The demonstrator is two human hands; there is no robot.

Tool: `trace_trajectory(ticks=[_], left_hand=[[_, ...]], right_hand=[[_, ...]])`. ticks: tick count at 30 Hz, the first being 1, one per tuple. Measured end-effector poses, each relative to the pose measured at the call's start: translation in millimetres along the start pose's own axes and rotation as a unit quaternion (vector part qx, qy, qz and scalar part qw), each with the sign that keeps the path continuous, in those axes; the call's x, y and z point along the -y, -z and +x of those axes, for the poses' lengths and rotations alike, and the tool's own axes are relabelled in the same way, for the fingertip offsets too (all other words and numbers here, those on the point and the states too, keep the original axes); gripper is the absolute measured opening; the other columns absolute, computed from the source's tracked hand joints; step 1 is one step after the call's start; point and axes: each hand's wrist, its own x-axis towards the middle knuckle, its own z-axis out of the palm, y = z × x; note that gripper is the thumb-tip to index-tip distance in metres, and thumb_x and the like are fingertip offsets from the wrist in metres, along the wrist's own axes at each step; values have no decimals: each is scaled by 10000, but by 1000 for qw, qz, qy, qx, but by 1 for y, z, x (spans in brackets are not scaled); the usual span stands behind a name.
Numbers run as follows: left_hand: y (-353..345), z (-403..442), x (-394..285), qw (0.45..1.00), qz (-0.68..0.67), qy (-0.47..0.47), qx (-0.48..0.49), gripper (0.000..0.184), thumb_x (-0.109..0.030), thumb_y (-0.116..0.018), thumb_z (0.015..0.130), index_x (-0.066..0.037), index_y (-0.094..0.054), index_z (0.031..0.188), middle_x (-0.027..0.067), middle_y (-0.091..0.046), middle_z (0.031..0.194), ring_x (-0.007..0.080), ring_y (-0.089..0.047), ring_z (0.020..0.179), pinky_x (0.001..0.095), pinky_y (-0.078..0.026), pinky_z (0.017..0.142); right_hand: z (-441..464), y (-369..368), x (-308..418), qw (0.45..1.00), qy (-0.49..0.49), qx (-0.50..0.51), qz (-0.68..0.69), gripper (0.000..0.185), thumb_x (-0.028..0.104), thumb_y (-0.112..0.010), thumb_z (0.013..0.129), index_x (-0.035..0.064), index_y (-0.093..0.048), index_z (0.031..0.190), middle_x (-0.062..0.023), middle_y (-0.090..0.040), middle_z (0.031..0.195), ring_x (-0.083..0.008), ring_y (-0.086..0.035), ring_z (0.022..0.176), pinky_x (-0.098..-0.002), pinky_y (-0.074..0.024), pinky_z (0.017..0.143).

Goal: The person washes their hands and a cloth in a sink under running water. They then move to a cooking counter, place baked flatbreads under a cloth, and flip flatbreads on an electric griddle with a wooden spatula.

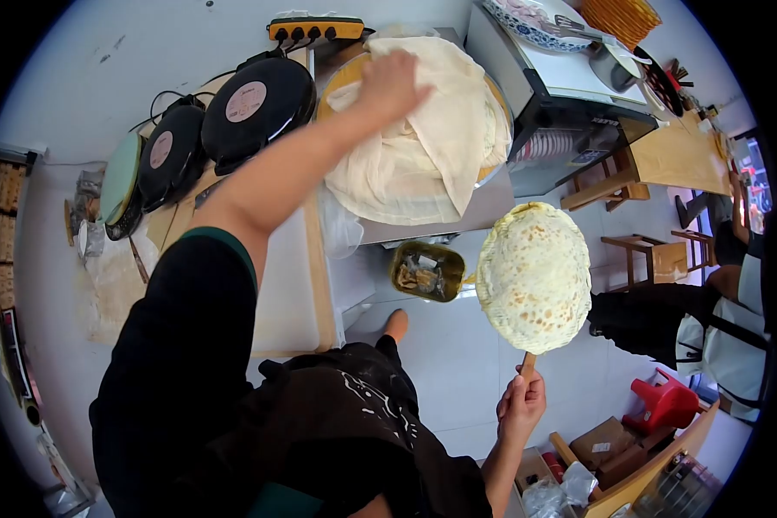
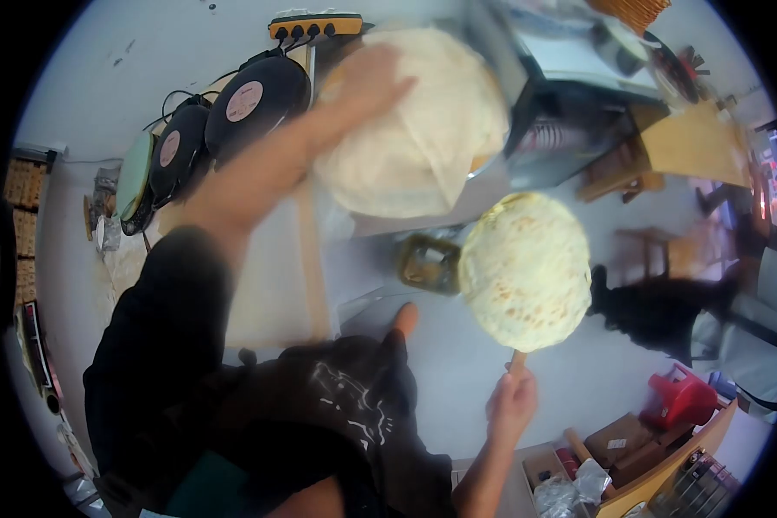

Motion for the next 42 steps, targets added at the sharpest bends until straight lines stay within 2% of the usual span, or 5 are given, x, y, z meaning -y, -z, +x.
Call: trace_trajectory(ticks=[13,18,26,31,42], left_hand=[[-55,-104,-62,912,-342,153,167,193,-207,-630,865,-69,-567,983,101,-615,933,259,-609,879,419,-482,755],[35,-19,34,498,-777,359,136,143,-87,-514,898,-27,-581,1010,109,-634,959,271,-653,798,433,-565,759],[146,92,107,897,-375,165,167,277,-225,-491,922,22,-597,991,196,-644,886,300,-633,791,416,-474,687],[140,106,118,759,-592,253,97,255,-205,-505,922,23,-596,991,134,-624,905,241,-613,799,396,-510,701],[136,90,135,822,-513,235,72,318,-286,-479,948,-26,-514,1128,88,-545,976,202,-534,918,367,-482,768]], right_hand=[[20,12,-17,999,15,16,-26,175,149,-557,968,29,-537,1094,29,-456,592,-33,-325,361,-194,-260,322],[35,19,-32,991,77,30,-107,178,147,-562,964,27,-541,1094,35,-452,594,-28,-332,364,-192,-261,323],[86,-24,-14,989,63,97,-95,174,134,-558,959,18,-558,1088,47,-458,606,-19,-345,390,-185,-268,344],[133,-114,1,982,47,161,-80,193,142,-578,950,7,-577,1089,48,-474,622,-20,-363,417,-186,-278,366],[218,-286,0,951,108,249,-148,215,198,-603,937,-8,-587,996,19,-480,613,-49,-411,437,-220,-315,379]])
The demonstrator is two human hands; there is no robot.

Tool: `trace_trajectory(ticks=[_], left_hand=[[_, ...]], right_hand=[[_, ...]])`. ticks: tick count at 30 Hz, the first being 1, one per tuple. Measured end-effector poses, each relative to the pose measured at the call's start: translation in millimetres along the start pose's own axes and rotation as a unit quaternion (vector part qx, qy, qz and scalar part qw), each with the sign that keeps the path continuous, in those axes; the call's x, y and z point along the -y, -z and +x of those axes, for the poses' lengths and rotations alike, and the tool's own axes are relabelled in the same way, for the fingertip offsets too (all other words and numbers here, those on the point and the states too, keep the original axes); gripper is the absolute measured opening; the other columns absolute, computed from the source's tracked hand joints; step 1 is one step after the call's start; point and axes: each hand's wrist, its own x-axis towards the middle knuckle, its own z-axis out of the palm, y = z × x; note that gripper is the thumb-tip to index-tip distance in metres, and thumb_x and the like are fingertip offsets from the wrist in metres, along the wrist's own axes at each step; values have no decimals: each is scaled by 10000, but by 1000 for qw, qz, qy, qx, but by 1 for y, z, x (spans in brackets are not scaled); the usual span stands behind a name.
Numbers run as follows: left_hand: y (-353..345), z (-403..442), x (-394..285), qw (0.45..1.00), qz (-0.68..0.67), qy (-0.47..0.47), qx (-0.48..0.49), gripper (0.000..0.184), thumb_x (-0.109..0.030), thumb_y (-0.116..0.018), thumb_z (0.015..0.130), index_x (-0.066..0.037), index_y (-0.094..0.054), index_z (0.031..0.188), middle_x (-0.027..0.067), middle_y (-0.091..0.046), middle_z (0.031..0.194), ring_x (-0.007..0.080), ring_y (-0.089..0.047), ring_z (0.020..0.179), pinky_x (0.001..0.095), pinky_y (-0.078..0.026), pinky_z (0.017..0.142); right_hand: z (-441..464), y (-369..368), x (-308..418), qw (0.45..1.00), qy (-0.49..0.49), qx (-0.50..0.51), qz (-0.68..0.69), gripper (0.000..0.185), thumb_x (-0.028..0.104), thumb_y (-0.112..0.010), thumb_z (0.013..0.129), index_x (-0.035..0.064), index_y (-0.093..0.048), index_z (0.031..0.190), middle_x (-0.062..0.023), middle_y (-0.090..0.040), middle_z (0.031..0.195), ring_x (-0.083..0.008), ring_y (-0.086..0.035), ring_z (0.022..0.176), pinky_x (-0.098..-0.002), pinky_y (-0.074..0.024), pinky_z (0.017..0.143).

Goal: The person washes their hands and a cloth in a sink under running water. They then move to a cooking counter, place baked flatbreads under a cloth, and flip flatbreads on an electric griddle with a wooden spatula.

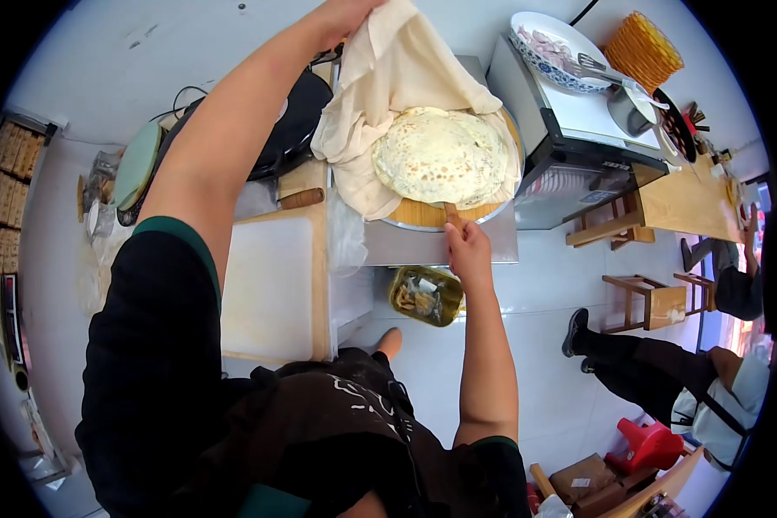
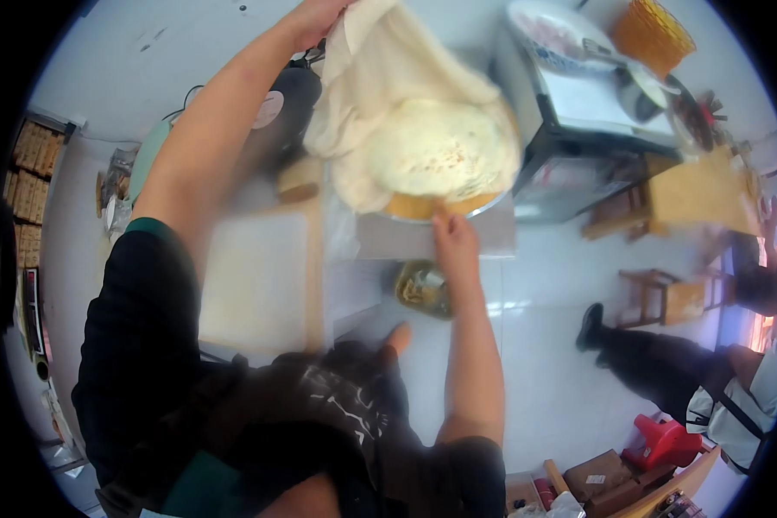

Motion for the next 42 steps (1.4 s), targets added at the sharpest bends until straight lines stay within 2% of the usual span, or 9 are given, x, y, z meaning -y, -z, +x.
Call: trace_trajectory(ticks=[6,13,15,18,22,24,28,34,42], left_hand=[[-13,-19,13,961,226,-103,123,365,-338,-418,971,-58,-486,1194,73,-541,970,182,-487,922,341,-444,818],[-68,-53,19,922,241,-260,155,235,-278,-403,978,-120,-537,1090,105,-656,895,215,-651,828,354,-482,713],[-98,-94,19,930,187,-164,270,336,-316,-418,1011,-101,-530,1244,132,-661,1085,238,-632,955,381,-476,863],[-130,-163,52,884,210,-149,389,346,-365,-350,999,-96,-531,1120,200,-635,1089,382,-618,989,458,-463,874],[-113,-183,86,848,184,-236,437,214,-163,-554,866,-82,-608,1057,164,-644,1056,346,-619,1016,437,-476,865],[-101,-165,122,918,196,-288,188,330,-65,-554,804,-70,-629,1125,154,-625,1188,317,-591,1104,412,-455,957],[-48,-105,160,936,306,-172,-35,387,-62,-557,786,-5,-587,1168,210,-566,1251,360,-526,1175,411,-418,1008],[-33,-9,225,907,406,-68,-92,493,-113,-562,826,-29,-490,1307,177,-544,1310,371,-536,1182,452,-420,996],[-41,2,237,891,449,62,16,315,-220,-580,847,-83,-651,1121,142,-656,1122,306,-605,1082,445,-425,930]], right_hand=[[-79,35,45,991,-37,29,-123,221,211,-601,936,-10,-585,949,12,-490,600,-56,-410,441,-237,-335,388],[-186,87,15,982,-150,-65,-93,209,191,-613,934,26,-514,852,16,-453,561,-62,-401,394,-226,-301,356],[-185,87,24,979,-155,-132,14,229,194,-609,940,47,-485,814,9,-453,560,-72,-414,403,-230,-304,366],[-119,80,40,982,-50,-177,37,252,227,-543,981,67,-481,796,-12,-477,561,-93,-492,503,-232,-374,474],[-7,67,63,984,28,-174,-10,286,193,-514,986,45,-605,1213,-34,-575,864,-68,-483,518,-232,-387,489],[47,59,51,969,133,-170,-117,291,169,-528,975,50,-619,1225,-75,-572,1005,-107,-533,614,-250,-439,553],[103,14,53,890,282,-202,-295,327,192,-608,928,60,-634,1227,-163,-532,1158,-245,-601,905,-328,-504,790],[79,-45,76,945,120,-125,-277,256,215,-614,866,1,-652,1002,-220,-574,1005,-367,-585,984,-417,-471,868],[99,40,65,929,114,-283,-211,226,171,-603,894,16,-659,1050,-141,-665,967,-255,-625,899,-331,-479,816]])
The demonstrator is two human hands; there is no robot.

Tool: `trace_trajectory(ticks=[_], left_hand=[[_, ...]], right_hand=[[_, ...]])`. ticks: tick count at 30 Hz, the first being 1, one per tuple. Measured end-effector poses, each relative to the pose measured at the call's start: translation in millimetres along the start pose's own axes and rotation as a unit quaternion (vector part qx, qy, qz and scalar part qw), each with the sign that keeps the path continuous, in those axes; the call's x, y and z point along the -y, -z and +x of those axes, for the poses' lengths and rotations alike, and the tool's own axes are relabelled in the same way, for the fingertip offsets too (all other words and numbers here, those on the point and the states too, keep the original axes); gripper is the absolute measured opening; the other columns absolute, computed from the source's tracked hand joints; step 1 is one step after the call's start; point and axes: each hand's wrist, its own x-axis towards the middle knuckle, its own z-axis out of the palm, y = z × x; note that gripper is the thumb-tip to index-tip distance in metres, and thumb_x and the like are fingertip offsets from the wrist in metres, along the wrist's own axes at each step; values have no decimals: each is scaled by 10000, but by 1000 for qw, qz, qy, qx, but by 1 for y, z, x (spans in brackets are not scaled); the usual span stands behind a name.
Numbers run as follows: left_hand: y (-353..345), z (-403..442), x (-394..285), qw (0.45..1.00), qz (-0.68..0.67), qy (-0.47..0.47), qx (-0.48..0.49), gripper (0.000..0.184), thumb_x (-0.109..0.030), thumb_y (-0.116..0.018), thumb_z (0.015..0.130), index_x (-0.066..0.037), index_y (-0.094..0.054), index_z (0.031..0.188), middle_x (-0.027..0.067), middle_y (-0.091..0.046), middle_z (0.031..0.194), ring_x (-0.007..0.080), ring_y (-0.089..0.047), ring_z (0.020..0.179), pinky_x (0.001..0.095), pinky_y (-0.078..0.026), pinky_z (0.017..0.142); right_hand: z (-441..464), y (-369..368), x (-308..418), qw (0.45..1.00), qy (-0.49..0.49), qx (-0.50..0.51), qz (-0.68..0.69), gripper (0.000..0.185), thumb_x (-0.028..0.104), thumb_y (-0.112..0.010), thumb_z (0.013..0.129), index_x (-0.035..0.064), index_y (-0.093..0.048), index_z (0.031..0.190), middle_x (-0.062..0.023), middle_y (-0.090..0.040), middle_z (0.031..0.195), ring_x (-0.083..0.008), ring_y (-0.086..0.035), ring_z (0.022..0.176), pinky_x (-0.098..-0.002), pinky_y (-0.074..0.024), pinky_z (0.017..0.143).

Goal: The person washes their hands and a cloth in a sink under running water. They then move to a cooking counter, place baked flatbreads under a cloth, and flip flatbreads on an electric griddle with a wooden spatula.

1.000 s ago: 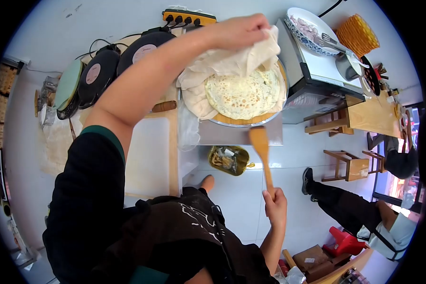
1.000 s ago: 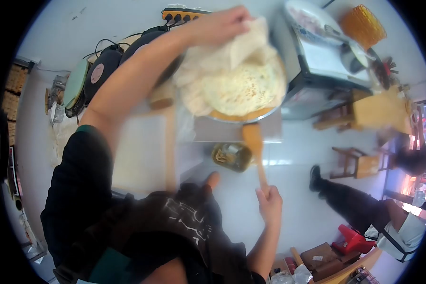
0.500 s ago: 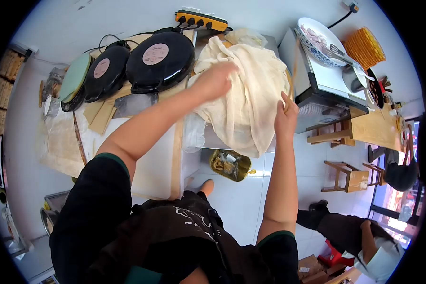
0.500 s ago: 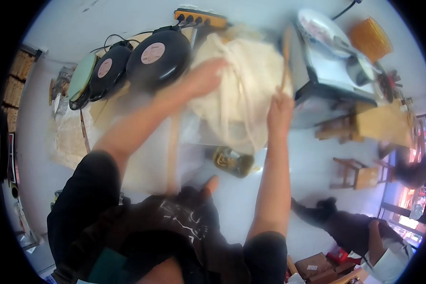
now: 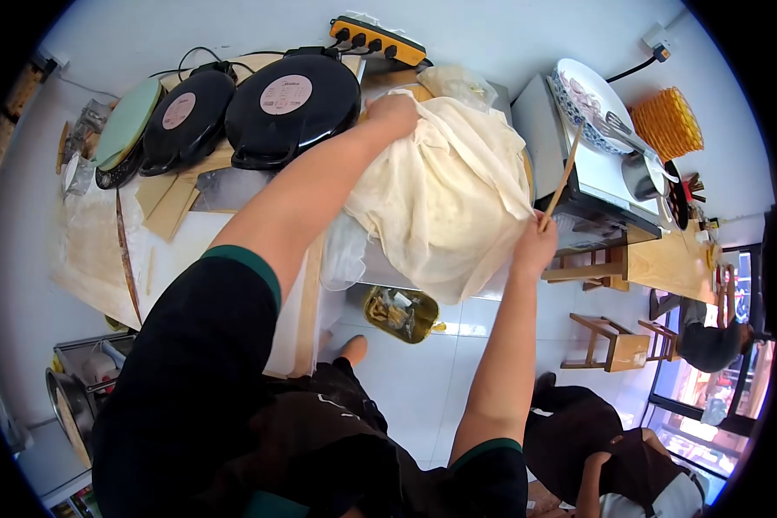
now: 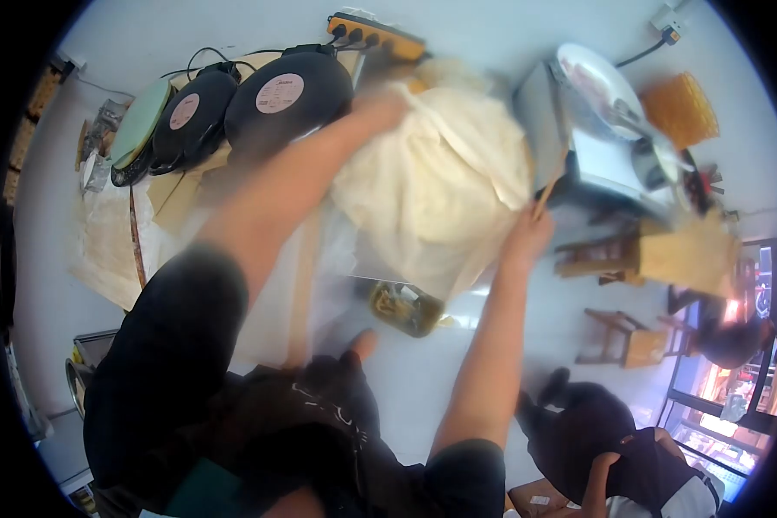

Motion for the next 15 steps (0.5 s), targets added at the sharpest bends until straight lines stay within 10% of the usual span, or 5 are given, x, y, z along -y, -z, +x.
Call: trace_trajectory(ticks=[2,6,11,14,15], left_hand=[[72,-62,-54,997,-68,-24,-31,222,-187,-577,834,-84,-696,991,125,-670,1061,288,-614,1050,443,-421,905],[55,-163,-72,883,-38,-405,-234,86,-117,-594,750,-109,-641,679,77,-590,788,281,-589,853,433,-437,784],[26,-257,-61,896,16,-416,157,155,-128,-605,775,-98,-657,918,60,-574,883,270,-563,919,437,-415,846],[59,-236,-58,900,-88,-342,-254,353,-122,-605,798,-121,-610,1151,59,-577,1026,254,-556,1018,449,-408,879],[56,-224,-51,910,-31,-322,-258,386,-118,-599,807,-129,-591,1193,62,-570,1062,248,-551,1043,445,-405,885]], right_hand=[[-4,17,11,998,-21,-24,46,243,196,-607,908,16,-658,1063,-114,-676,964,-226,-622,878,-316,-477,809],[-7,19,29,983,-22,-7,183,333,284,-628,925,0,-647,1096,-63,-662,951,-151,-602,820,-286,-481,765],[1,-35,53,981,67,69,166,439,321,-669,894,-1,-613,1187,-87,-653,908,-164,-614,783,-296,-495,734],[-5,-52,71,989,30,133,56,505,351,-705,849,12,-604,1209,-126,-657,937,-215,-638,860,-307,-492,812],[-7,-55,78,987,10,158,8,524,358,-717,833,15,-602,1211,-142,-660,956,-238,-648,892,-317,-491,841]])
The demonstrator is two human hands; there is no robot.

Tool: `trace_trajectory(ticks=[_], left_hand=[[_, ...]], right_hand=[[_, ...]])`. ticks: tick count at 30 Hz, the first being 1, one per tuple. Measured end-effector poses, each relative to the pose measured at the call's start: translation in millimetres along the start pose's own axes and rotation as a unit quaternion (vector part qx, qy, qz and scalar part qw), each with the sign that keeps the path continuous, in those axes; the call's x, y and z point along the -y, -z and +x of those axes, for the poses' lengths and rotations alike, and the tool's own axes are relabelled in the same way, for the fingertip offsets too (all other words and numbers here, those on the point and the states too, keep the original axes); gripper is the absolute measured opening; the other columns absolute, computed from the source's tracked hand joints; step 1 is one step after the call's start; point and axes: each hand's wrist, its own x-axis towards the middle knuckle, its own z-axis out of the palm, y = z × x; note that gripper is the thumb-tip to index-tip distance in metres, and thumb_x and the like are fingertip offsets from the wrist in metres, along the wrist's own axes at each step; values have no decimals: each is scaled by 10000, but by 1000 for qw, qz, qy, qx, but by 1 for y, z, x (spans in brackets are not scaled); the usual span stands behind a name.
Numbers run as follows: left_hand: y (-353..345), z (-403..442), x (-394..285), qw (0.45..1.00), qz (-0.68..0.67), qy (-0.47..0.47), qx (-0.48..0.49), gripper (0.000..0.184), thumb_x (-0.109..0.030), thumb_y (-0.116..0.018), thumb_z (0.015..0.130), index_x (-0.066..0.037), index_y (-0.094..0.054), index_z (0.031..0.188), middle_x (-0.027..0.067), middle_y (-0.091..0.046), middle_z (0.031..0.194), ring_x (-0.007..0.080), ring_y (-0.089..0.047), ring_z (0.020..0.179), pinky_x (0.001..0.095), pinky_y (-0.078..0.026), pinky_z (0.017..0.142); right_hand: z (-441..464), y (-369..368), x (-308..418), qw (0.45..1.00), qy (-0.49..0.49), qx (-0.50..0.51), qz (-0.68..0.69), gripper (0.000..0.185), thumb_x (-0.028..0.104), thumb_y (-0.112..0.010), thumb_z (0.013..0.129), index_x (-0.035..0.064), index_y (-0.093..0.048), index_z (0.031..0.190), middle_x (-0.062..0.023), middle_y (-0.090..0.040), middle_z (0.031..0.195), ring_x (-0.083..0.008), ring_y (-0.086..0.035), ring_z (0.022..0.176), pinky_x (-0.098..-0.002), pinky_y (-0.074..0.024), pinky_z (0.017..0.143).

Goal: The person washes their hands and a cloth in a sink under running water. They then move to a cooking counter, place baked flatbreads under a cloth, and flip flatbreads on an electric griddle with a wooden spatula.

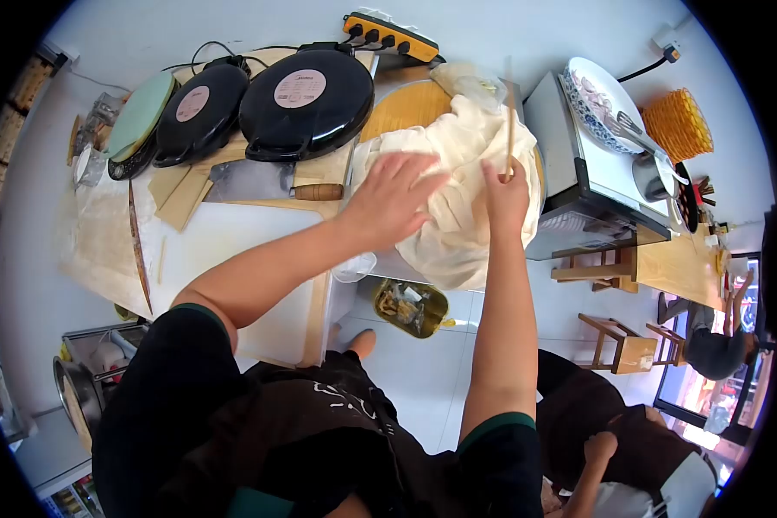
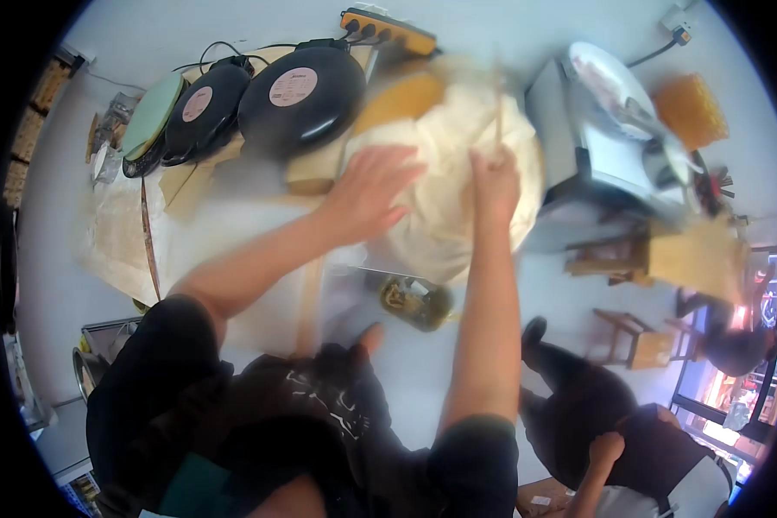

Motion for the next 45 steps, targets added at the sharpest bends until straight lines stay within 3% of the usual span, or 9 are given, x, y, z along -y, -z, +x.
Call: trace_trajectory(ticks=[5,12,17,23,27,32,35,39,45], left_hand=[[-46,-20,42,948,89,55,301,435,-108,-565,848,-148,-544,1281,64,-579,1096,231,-558,1067,411,-399,890],[19,-41,17,942,34,108,316,171,-213,-602,857,-81,-687,926,89,-649,905,260,-640,923,387,-451,827],[37,-76,-16,778,-18,124,616,392,-412,-620,857,-56,-662,1015,133,-685,946,305,-676,910,422,-527,718],[55,-117,-41,811,-80,146,561,485,-414,-628,856,-81,-594,1208,139,-628,1150,301,-609,1079,427,-471,888],[42,-120,-27,978,-6,37,206,698,-403,-680,812,-99,-442,1394,171,-379,1460,299,-342,1368,494,-228,1126],[-19,-120,37,906,116,93,397,701,-445,-652,828,-93,-452,1401,192,-371,1478,319,-275,1413,595,-130,1131],[45,-95,8,866,112,78,482,624,-464,-623,844,-80,-537,1328,181,-434,1432,335,-280,1404,622,-116,1125],[90,-168,-28,954,-76,-18,291,518,-450,-608,856,-114,-600,1250,102,-527,1335,321,-325,1372,655,-123,1111],[202,-303,-50,866,-125,10,484,434,-429,-584,865,-139,-641,1182,79,-492,1399,307,-337,1372,684,-151,1081]], right_hand=[[-17,-17,-27,980,59,-48,-186,432,333,-699,808,13,-621,1087,-183,-675,885,-372,-657,872,-456,-497,793],[-16,85,-56,978,32,-141,-149,298,250,-654,856,-13,-611,987,-193,-643,843,-382,-616,782,-420,-483,720],[-80,100,-74,969,26,-117,-215,336,276,-596,928,7,-604,1128,-207,-624,1000,-352,-596,936,-405,-465,794],[-220,69,-65,980,100,-69,-160,337,206,-486,987,16,-575,1249,-203,-623,1089,-355,-595,983,-402,-468,869],[-307,56,-62,995,-16,-55,-81,327,207,-477,995,9,-593,1228,-181,-637,1042,-277,-613,910,-356,-475,839],[-415,50,-31,991,-3,-59,-119,324,196,-465,999,17,-586,1240,-142,-624,1011,-196,-580,863,-317,-473,804],[-486,46,-16,991,-54,-68,-99,330,169,-513,972,21,-569,1261,-128,-604,985,-186,-571,849,-315,-473,791],[-581,22,-23,981,-133,-99,-106,392,92,-607,891,22,-546,1272,-106,-565,972,-178,-570,840,-320,-491,744],[-653,5,-17,981,-82,-142,-100,426,125,-645,862,38,-547,1267,-174,-571,1027,-289,-603,892,-360,-503,802]])
